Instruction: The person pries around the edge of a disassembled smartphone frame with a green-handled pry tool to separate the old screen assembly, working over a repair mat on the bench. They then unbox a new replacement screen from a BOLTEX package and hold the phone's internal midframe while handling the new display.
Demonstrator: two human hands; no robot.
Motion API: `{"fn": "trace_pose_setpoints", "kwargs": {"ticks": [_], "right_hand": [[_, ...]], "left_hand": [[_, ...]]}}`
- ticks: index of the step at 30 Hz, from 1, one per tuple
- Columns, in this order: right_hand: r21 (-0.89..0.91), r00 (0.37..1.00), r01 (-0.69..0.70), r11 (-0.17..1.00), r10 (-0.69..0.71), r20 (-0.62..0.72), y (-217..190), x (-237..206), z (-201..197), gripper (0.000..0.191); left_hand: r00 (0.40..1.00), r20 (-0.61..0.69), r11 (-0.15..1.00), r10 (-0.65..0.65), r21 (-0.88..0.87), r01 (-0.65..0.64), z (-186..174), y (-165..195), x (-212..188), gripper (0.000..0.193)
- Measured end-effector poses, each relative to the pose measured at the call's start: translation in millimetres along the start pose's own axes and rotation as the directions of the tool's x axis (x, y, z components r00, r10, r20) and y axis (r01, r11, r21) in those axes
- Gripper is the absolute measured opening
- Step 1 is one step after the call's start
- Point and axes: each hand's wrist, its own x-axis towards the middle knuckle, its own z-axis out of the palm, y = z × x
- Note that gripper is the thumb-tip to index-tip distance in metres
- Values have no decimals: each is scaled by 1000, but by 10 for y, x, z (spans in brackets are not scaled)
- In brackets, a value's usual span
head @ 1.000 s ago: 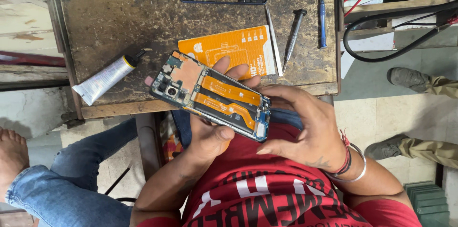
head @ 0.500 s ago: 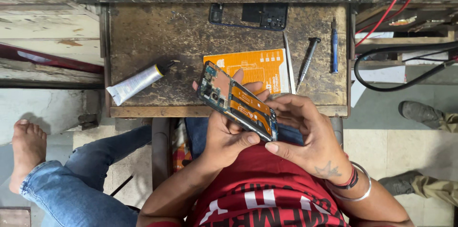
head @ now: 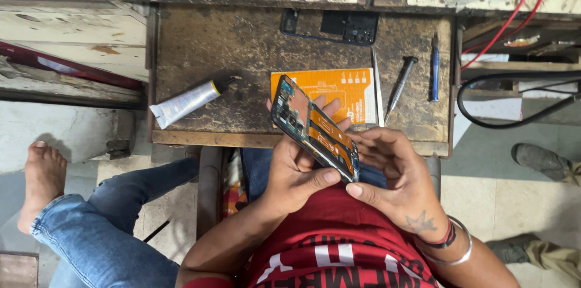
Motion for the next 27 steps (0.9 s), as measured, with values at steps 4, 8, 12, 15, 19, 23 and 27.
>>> {"fn": "trace_pose_setpoints", "kwargs": {"ticks": [4, 8, 12, 15, 19, 23, 27], "right_hand": [[14, 998, -62, 998, 62, 6, 1, -28, -30, 73], [-4, 997, -78, 997, 78, 1, 4, -14, -49, 74], [-2, 997, -73, 997, 73, 10, 9, 2, -53, 75], [-11, 998, -64, 998, 64, 9, 15, 2, -62, 75], [-7, 998, -58, 998, 58, 18, 26, 2, -78, 74], [-25, 1000, -15, 1000, 16, 25, 44, 1, -75, 75], [-36, 995, 82, 996, -79, 64, 58, -22, -107, 74]], "left_hand": [[1000, -5, 1000, -28, 6, 28, 2, 8, -18, 105], [998, -29, 999, -47, 15, 47, 0, -2, -9, 105], [999, -37, 999, -39, 18, 39, -5, -24, 1, 104], [999, -42, 999, -34, 13, 35, -9, -39, 0, 104], [998, -50, 999, -35, 21, 37, -15, -48, -9, 102], [999, -36, 999, -24, 48, 26, -24, -61, -15, 102], [998, -60, 1000, -2, -21, 1, -29, -110, -8, 101]]}}
